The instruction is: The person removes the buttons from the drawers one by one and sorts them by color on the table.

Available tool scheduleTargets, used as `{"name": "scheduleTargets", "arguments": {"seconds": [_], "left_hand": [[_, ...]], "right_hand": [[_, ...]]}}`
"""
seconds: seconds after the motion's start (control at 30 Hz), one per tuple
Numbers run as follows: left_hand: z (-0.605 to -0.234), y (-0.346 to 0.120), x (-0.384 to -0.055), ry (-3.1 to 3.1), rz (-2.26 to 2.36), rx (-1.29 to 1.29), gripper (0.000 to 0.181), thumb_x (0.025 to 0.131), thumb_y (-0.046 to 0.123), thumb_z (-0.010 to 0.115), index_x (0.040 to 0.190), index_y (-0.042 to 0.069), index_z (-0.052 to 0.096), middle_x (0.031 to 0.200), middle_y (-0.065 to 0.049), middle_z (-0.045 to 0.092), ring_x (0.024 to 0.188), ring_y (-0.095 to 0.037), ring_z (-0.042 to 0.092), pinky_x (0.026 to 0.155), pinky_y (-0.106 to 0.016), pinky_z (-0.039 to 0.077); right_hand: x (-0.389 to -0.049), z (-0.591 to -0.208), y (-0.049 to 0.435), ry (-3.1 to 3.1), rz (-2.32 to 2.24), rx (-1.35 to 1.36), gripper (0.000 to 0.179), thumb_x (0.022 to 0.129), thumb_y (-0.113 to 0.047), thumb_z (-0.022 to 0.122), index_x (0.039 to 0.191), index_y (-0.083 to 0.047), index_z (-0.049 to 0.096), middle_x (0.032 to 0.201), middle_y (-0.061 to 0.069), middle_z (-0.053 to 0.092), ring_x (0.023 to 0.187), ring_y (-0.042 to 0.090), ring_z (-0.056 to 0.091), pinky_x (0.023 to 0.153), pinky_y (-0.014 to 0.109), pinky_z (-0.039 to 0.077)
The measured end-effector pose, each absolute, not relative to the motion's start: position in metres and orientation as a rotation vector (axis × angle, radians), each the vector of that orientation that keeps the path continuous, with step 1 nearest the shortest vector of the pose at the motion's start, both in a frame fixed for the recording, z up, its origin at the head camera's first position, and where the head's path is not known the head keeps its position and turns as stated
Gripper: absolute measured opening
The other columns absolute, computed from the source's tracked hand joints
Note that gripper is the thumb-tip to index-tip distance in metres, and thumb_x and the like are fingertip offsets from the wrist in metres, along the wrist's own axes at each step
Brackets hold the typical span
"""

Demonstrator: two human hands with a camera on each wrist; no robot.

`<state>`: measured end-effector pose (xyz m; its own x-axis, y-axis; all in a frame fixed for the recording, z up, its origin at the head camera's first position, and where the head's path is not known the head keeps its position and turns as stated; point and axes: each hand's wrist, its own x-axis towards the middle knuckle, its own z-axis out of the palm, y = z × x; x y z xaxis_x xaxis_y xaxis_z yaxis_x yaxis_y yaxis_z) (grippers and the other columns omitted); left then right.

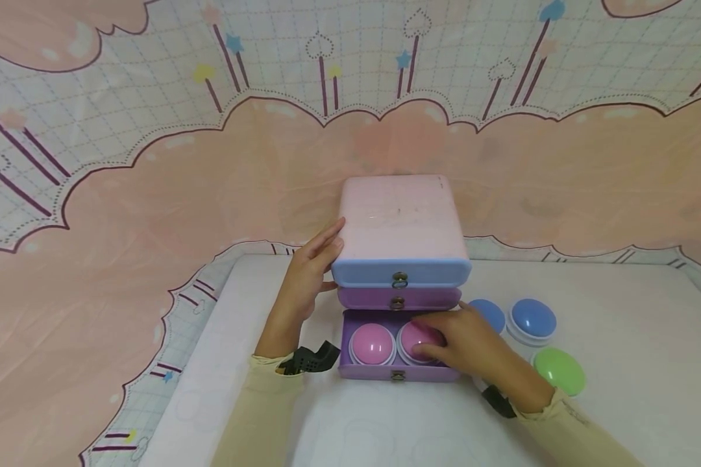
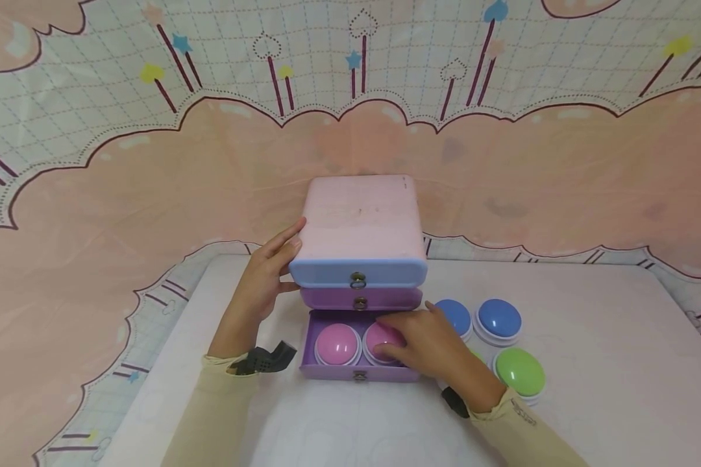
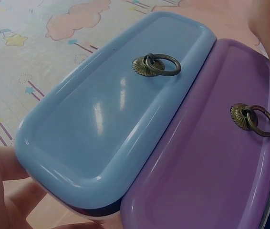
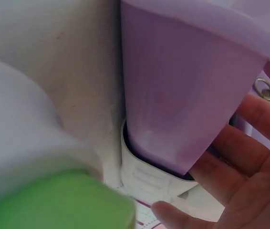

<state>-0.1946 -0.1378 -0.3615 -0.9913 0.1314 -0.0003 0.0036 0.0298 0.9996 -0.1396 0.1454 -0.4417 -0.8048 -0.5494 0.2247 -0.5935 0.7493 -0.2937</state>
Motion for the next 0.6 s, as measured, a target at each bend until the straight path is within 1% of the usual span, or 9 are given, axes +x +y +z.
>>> {"name": "scheduleTargets", "arguments": {"seconds": [0.1,0.23,0.33,0.47,0.6], "left_hand": [[-0.3622,-0.1378,-0.1949,2.190,2.118,0.147,0.046,0.104,0.032,0.058,0.150,0.036,0.052,0.165,0.009,0.036,0.142,-0.043,0.046,0.095,-0.073,0.047],[-0.3627,-0.1377,-0.1952,2.185,2.119,0.148,0.046,0.104,0.032,0.058,0.150,0.035,0.052,0.165,0.008,0.035,0.143,-0.044,0.045,0.095,-0.073,0.046],[-0.3628,-0.1377,-0.1955,2.179,2.121,0.145,0.046,0.104,0.031,0.058,0.150,0.035,0.052,0.165,0.008,0.035,0.143,-0.044,0.045,0.096,-0.073,0.046],[-0.3626,-0.1377,-0.1954,2.179,2.121,0.140,0.046,0.104,0.031,0.058,0.150,0.036,0.052,0.165,0.008,0.035,0.142,-0.043,0.046,0.096,-0.073,0.046],[-0.3627,-0.1379,-0.1954,2.186,2.118,0.139,0.046,0.104,0.032,0.058,0.149,0.036,0.053,0.165,0.009,0.035,0.143,-0.043,0.046,0.095,-0.072,0.047]], "right_hand": [[-0.1423,-0.4437,0.1442,-2.814,0.550,0.961,0.048,0.083,-0.048,0.083,0.120,-0.019,0.075,0.100,-0.010,0.076,0.080,0.004,0.057,0.074,0.031,0.050],[-0.1429,-0.4448,0.1430,-2.814,0.528,0.981,0.050,0.080,-0.048,0.085,0.120,-0.019,0.075,0.101,-0.008,0.076,0.082,0.006,0.060,0.073,0.031,0.051],[-0.1427,-0.4440,0.1410,-2.833,0.502,0.967,0.052,0.077,-0.047,0.088,0.119,-0.020,0.075,0.103,-0.008,0.077,0.088,0.009,0.065,0.080,0.035,0.054],[-0.1427,-0.4432,0.1380,-2.863,0.492,0.947,0.057,0.071,-0.046,0.092,0.120,-0.022,0.075,0.109,-0.007,0.077,0.100,0.015,0.070,0.091,0.045,0.055],[-0.1430,-0.4440,0.1365,-2.873,0.475,0.938,0.059,0.069,-0.045,0.093,0.120,-0.022,0.075,0.110,-0.006,0.077,0.101,0.017,0.070,0.093,0.048,0.055]]}}
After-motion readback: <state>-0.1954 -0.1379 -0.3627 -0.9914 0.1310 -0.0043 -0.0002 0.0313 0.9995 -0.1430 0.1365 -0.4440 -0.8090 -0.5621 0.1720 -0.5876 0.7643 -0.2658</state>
